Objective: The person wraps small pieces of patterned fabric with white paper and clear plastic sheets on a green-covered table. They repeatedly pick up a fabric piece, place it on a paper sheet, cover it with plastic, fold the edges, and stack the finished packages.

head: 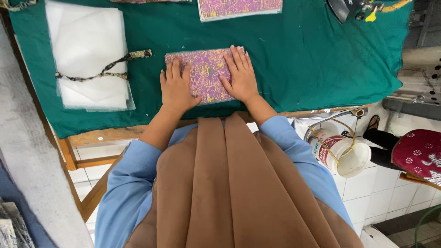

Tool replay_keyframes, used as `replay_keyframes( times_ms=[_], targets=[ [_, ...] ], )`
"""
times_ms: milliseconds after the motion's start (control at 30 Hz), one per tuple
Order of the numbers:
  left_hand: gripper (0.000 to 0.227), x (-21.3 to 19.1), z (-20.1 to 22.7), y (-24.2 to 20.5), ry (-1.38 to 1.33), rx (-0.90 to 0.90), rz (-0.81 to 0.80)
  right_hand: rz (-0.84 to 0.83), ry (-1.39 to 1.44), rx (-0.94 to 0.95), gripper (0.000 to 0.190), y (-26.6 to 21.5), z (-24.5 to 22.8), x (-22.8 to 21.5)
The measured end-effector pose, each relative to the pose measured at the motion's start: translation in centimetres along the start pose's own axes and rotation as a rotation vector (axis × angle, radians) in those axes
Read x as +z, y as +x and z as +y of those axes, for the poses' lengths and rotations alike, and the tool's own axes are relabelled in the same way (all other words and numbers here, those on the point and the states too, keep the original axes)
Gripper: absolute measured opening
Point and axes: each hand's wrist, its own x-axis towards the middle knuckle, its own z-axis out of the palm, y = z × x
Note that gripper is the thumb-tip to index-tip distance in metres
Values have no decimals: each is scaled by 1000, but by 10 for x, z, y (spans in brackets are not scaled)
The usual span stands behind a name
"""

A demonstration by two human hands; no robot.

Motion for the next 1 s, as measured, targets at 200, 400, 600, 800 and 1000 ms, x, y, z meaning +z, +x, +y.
replay_keyframes(
  times_ms=[200, 400, 600, 800, 1000],
  targets=[
    [87, -13, -24, -4, -200, 170, 299, 136, 90, 106, 43, 50, 22, -21],
    [47, 13, -89, -46, -67, 200, 621, 548, 35, -68, 34, 200, 115, -54],
    [35, 37, -104, -53, 23, 217, 705, 375, -231, 53, 50, 309, 158, -44],
    [33, 37, -109, -50, -2, 188, 725, 401, -432, -22, 55, 331, 172, -13],
    [32, 44, -110, -50, -20, 157, 719, 164, -320, 237, 21, 357, 231, -10]
  ],
)
